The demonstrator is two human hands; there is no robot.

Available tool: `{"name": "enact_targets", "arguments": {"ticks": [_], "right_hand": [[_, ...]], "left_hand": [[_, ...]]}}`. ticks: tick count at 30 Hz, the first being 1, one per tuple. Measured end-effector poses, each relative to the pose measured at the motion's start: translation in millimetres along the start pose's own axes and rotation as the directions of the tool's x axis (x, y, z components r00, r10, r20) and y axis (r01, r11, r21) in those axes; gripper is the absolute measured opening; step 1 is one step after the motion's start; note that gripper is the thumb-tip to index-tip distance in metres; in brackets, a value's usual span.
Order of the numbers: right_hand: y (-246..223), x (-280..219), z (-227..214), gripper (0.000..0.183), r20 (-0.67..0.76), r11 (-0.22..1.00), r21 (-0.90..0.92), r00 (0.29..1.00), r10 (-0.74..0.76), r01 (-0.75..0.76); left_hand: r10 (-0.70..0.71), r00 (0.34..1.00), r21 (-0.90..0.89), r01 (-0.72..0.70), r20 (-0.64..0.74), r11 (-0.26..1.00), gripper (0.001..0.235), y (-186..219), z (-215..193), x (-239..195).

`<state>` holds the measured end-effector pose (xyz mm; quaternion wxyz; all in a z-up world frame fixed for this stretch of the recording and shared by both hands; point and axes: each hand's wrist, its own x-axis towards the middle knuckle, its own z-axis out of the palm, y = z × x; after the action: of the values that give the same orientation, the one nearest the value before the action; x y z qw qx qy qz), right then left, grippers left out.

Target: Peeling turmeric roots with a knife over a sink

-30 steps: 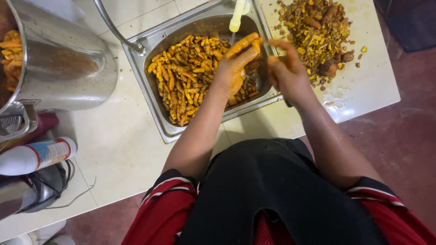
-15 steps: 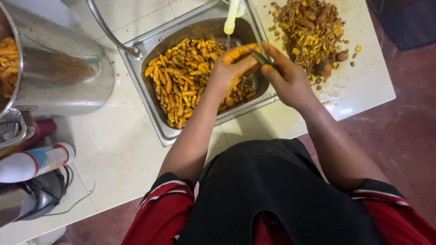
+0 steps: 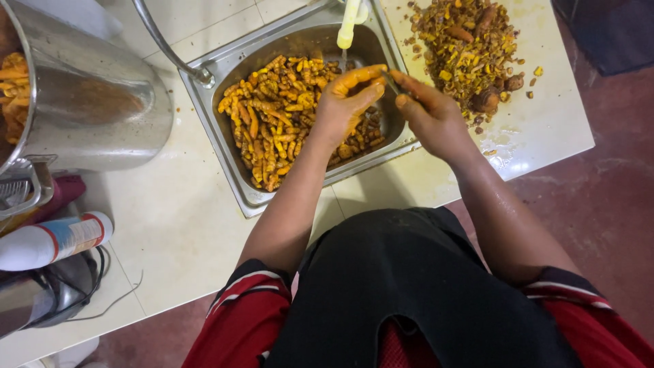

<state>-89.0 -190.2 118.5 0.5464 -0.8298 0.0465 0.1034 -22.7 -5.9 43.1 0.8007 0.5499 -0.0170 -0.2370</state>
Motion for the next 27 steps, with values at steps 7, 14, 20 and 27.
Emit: {"name": "enact_targets", "arguments": {"ticks": [7,14,20,27], "right_hand": [[23.9,-1.7,10.4,0.048,-0.004,0.972,-0.025,0.972,-0.235,0.234],[17.5,-0.6,15.9,0.045,-0.047,0.982,0.031,0.982,-0.185,0.186],[13.2,7.3,10.8,0.046,-0.167,0.987,0.086,0.975,0.15,-0.137],[7.0,-0.3,-27.9,0.059,-0.284,0.919,0.2,0.878,0.386,-0.339]], "left_hand": [[0.153,0.988,0.07,-0.155,0.035,0.985,0.032,-0.5,-2.5,1.8],[0.086,0.995,0.009,-0.086,0.049,0.996,0.031,0.8,-1.7,0.0],[-0.029,0.999,-0.197,0.033,0.025,0.98,0.028,-18.6,-9.7,9.0],[-0.144,0.989,-0.293,0.127,-0.038,0.948,0.043,-29.4,-27.0,37.7]]}}
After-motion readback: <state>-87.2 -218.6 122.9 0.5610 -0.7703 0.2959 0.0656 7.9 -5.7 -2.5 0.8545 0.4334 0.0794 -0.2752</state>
